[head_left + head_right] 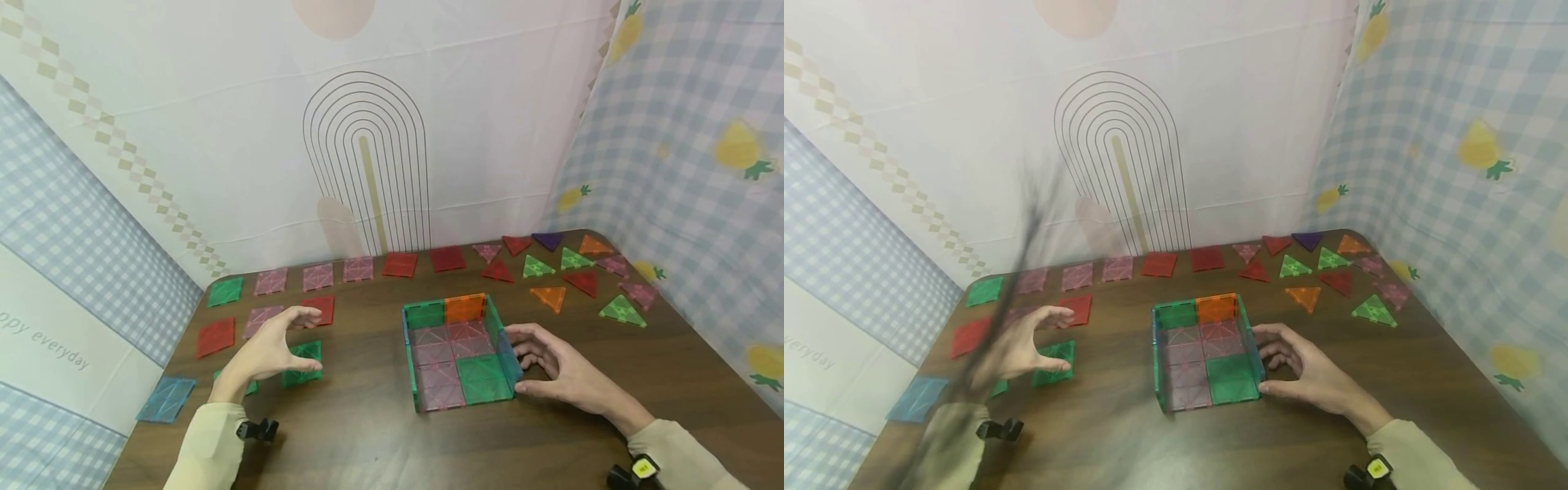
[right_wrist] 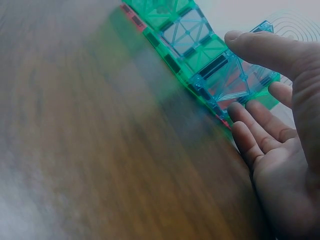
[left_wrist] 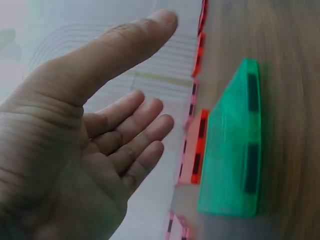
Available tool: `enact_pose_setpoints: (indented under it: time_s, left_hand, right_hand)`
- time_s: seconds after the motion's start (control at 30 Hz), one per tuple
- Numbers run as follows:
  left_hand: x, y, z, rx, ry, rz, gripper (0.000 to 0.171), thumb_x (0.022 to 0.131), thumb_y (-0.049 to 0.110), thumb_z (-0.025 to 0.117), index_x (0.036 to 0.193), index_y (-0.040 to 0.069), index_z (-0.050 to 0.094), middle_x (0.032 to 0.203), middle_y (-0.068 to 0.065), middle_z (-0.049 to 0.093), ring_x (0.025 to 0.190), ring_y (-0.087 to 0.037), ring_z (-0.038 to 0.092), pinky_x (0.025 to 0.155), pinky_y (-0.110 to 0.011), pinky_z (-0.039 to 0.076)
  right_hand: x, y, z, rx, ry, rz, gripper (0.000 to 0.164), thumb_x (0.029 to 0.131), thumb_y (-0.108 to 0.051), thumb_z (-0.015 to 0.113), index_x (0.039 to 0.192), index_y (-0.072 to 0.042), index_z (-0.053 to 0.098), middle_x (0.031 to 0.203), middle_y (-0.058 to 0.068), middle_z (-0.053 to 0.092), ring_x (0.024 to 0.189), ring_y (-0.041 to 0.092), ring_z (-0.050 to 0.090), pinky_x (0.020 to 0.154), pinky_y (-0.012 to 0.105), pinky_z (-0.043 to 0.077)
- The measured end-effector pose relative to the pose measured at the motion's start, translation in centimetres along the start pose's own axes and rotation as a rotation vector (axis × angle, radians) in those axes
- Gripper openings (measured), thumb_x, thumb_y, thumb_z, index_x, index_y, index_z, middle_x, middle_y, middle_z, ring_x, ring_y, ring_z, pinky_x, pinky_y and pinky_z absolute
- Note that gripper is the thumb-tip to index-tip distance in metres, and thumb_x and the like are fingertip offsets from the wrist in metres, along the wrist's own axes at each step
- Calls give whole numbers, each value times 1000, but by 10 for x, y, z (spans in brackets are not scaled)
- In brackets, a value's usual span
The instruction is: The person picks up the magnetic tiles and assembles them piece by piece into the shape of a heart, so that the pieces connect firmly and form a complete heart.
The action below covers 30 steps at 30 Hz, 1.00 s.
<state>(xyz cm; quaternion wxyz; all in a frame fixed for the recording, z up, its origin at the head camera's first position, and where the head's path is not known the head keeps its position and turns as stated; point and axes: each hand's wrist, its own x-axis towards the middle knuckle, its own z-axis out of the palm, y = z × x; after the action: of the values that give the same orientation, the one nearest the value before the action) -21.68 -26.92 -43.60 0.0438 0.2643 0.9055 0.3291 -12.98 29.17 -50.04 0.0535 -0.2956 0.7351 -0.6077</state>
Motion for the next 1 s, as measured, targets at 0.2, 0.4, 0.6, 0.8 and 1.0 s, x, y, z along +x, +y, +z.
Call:
enact_pose_setpoints:
  time_s: [0.2, 0.4, 0.6, 0.8, 1.0]
  left_hand:
    - [-5, -13, -4, 19, -87, -52, 94, 75, 35, 107, 151, 6, 60, 142, -11, 69, 131, -35, 64, 112, -61, 54]
    - [-6, -11, -4, 94, -142, -135, 91, 69, 33, 110, 142, 5, 65, 136, -10, 67, 124, -33, 63, 110, -58, 55]
    - [-5, -8, -1, 127, -158, -172, 80, 67, 28, 111, 133, 8, 70, 130, -5, 67, 118, -28, 61, 107, -54, 55]
    - [-3, -11, 7, 90, -135, -83, 71, 73, 30, 107, 130, 13, 68, 127, -1, 65, 117, -23, 60, 105, -50, 56]
    - [5, -6, 19, -43, -68, 14, 76, 76, 35, 104, 134, 17, 60, 125, 1, 64, 116, -20, 61, 103, -39, 56]
  right_hand:
    - [0, -1, 1, 6, 7, 23, 80, 98, 10, 78, 166, -6, 40, 162, 15, 48, 129, 19, 64, 97, 28, 59]
    - [0, -1, 1, -4, 3, 6, 80, 98, 11, 78, 166, -6, 41, 162, 17, 48, 128, 20, 64, 97, 28, 59]
    - [0, -2, 0, -3, -1, 2, 80, 98, 11, 78, 166, -6, 40, 161, 18, 48, 128, 20, 64, 97, 28, 59]
    - [-1, -2, 1, 3, -2, 3, 80, 98, 11, 77, 166, -4, 40, 160, 18, 48, 127, 20, 64, 97, 28, 59]
    - [0, -2, 0, 6, -7, 12, 80, 98, 10, 78, 167, -5, 39, 161, 16, 48, 128, 19, 63, 97, 28, 59]
